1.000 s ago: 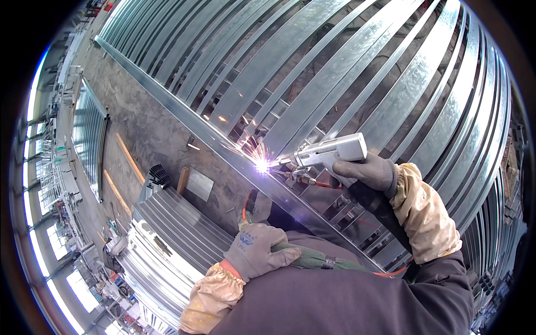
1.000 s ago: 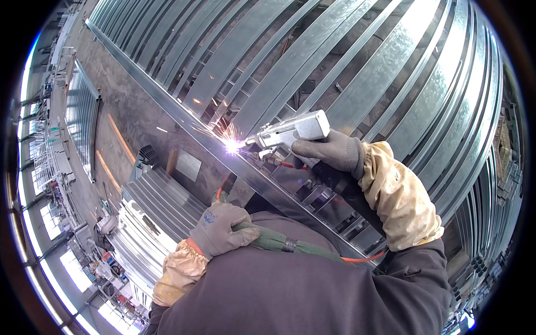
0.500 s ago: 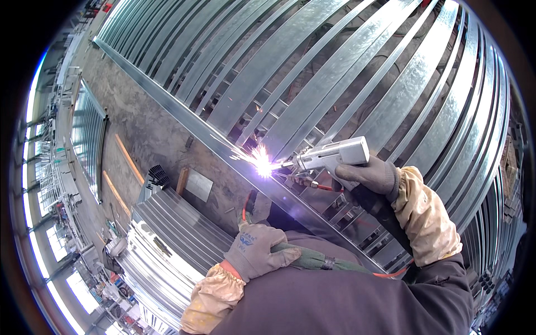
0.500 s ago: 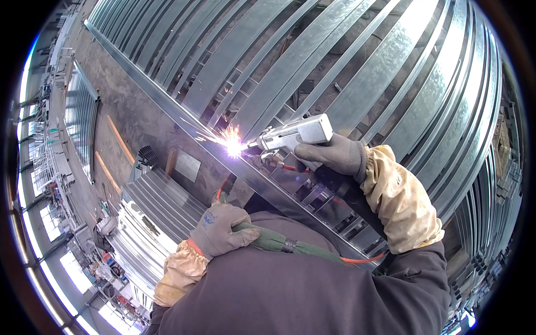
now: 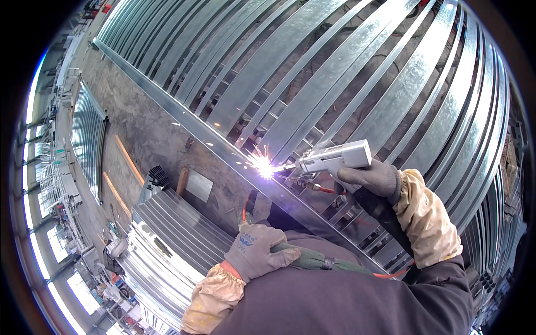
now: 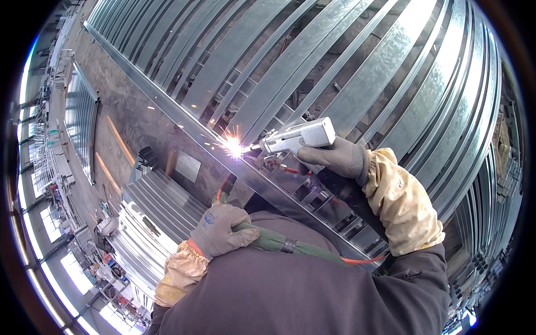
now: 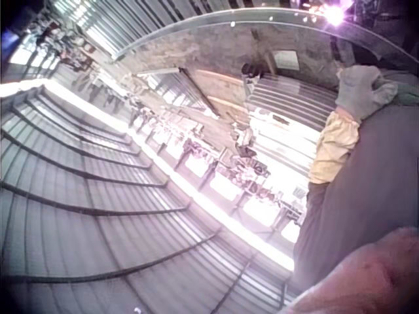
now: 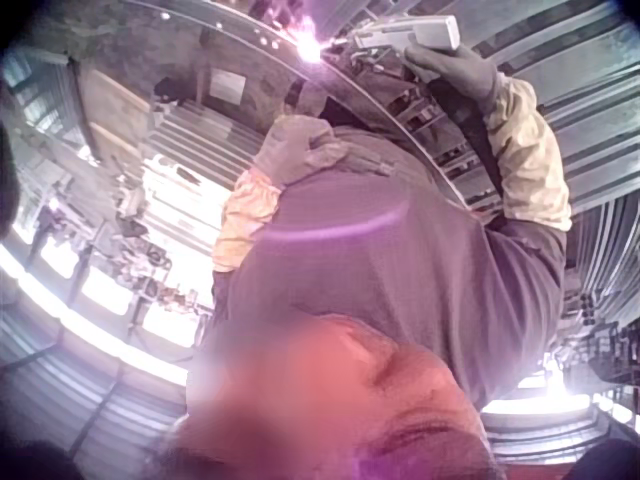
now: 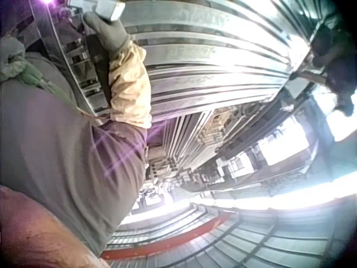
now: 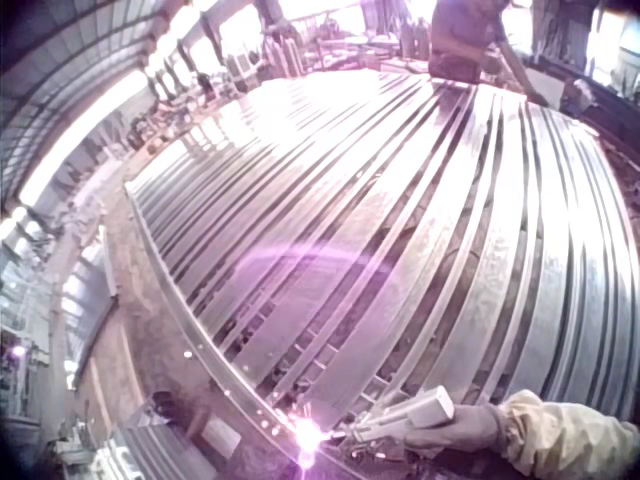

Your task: The person uses a handheld welding gun to join metal beams in a large industrial workshop. They systematically weld along the seams of a metal frame structure, creating bright sparks and molten metal at the contact points.

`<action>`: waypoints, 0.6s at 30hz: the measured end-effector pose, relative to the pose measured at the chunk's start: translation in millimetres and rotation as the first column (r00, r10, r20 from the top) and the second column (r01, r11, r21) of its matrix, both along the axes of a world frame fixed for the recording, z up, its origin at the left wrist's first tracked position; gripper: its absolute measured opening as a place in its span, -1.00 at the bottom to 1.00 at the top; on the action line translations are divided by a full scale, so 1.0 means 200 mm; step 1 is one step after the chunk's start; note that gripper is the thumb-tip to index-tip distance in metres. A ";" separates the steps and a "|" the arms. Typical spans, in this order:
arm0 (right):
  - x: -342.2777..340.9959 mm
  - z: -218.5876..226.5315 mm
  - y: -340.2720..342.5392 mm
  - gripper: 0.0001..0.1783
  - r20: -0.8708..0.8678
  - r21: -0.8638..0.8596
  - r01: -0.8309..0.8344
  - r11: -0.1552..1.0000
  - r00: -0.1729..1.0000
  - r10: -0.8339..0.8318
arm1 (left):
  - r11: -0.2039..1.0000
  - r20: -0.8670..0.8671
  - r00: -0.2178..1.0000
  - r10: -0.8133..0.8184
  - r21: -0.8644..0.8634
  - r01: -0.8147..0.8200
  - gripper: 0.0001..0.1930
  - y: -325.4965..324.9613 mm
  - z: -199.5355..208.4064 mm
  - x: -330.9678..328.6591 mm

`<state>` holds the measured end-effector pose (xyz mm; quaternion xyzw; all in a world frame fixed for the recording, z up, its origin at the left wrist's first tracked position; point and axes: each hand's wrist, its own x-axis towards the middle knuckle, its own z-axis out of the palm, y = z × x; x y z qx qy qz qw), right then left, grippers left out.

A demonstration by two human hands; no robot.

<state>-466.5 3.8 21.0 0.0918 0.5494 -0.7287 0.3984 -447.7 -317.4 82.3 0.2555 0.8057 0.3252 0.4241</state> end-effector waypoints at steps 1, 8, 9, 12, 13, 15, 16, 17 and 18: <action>0.00 -0.01 0.00 -0.51 0.000 0.007 -0.003 1.000 1.000 0.003 | 1.000 0.000 1.000 -0.002 -0.003 0.002 -0.43 0.00 0.00 0.00; 0.02 0.01 0.01 -0.49 0.024 0.045 -0.022 0.999 1.000 0.021 | 1.000 0.005 1.000 0.001 -0.012 -0.001 -0.44 0.00 0.01 0.00; 0.02 0.00 0.01 -0.49 0.017 0.046 -0.027 0.999 1.000 0.027 | 1.000 0.007 1.000 0.006 -0.009 -0.006 -0.44 0.00 0.01 0.00; 0.03 0.01 0.01 -0.51 0.031 -0.012 0.019 1.000 0.999 -0.018 | 1.000 0.006 1.000 -0.008 -0.027 0.008 -0.45 0.00 0.01 0.00; 0.03 0.01 0.01 -0.51 0.036 -0.020 0.013 1.000 0.999 -0.012 | 1.000 0.005 1.000 -0.015 -0.026 0.015 -0.52 0.00 0.01 -0.01; 0.03 0.01 0.01 -0.52 0.046 -0.034 0.002 0.999 0.999 0.000 | 0.999 0.003 1.000 -0.030 -0.024 0.030 -0.65 0.00 0.02 -0.02; 0.04 0.00 0.02 -0.51 0.022 -0.036 0.010 0.999 1.000 -0.009 | 0.999 0.006 1.000 -0.027 -0.018 0.027 -0.65 0.00 0.02 -0.02; 0.06 -0.02 0.02 -0.51 -0.002 -0.037 0.018 0.999 1.000 -0.018 | 1.000 0.008 1.000 -0.024 -0.013 0.025 -0.65 0.00 0.02 -0.02; 0.06 -0.03 0.01 -0.51 -0.026 -0.041 0.024 0.999 0.999 -0.026 | 1.000 0.011 1.000 -0.020 -0.010 0.020 -0.65 0.00 0.02 -0.02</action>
